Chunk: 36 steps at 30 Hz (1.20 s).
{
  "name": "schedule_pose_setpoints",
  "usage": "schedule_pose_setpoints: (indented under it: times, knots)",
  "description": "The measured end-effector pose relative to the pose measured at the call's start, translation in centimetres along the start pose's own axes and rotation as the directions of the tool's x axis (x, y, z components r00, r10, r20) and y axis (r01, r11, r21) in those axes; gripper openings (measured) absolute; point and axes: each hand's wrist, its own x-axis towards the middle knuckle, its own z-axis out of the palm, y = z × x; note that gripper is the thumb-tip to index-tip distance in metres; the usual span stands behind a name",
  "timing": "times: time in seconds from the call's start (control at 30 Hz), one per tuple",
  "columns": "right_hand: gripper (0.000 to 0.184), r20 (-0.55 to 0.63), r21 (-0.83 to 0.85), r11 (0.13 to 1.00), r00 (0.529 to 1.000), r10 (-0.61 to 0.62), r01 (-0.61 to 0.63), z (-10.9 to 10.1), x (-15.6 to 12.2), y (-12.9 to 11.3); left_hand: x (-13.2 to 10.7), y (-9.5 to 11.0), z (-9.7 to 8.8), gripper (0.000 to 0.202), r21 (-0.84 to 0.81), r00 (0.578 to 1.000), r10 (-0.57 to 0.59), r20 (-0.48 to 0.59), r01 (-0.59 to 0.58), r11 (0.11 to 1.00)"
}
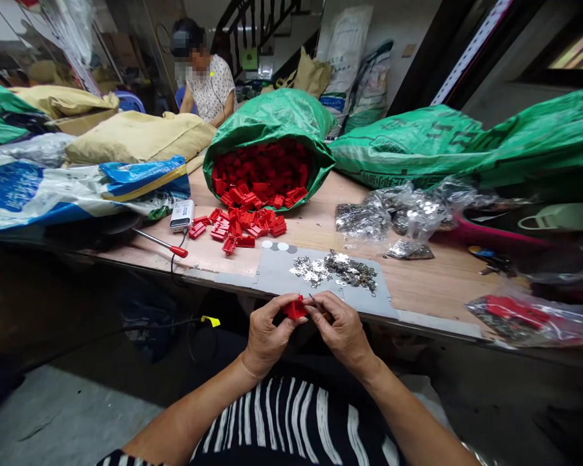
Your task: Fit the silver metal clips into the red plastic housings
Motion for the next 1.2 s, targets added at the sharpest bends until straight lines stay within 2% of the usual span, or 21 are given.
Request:
schedule_pose_setpoints:
  times: [0.23,0.4,0.63,0.8,0.97,1.2]
  knots:
    - [0.020,0.127,0.137,0.974,0.978,0.163,-0.181,-0.8,0.0,0.0,0.0,0.3,0.0,0.032,-0.043,0.997,-0.078,-0.017,0.077,0.996]
    - [0.021,0.127,0.212,0.921,0.943,0.306,-0.327,-1.4,0.1,0.7,0.0,0.4,0.0,0.031,-0.032,0.998,-0.068,-0.009,0.068,0.997]
    - [0.025,0.246,0.265,0.889,0.918,0.312,-0.373,-0.6,0.2,1.1,-0.1,0.6,0.0,0.030,0.002,0.998,-0.022,0.062,0.022,1.000]
    - [0.034,0.365,0.397,0.783,0.865,0.344,-0.479,0.0,-0.7,1.8,-0.6,0.5,0.2,0.030,0.069,0.991,0.022,0.131,-0.032,0.997]
    - [0.042,0.470,0.487,0.627,0.787,0.399,-0.608,-0.3,-1.2,2.2,-0.6,0.7,0.4,0.028,0.039,0.991,-0.059,0.124,0.055,0.998]
    - [0.043,0.502,0.511,0.576,0.766,0.402,-0.638,-0.7,-0.8,1.8,-0.4,0.9,0.3,0.028,-0.002,0.990,-0.061,0.126,0.062,0.998]
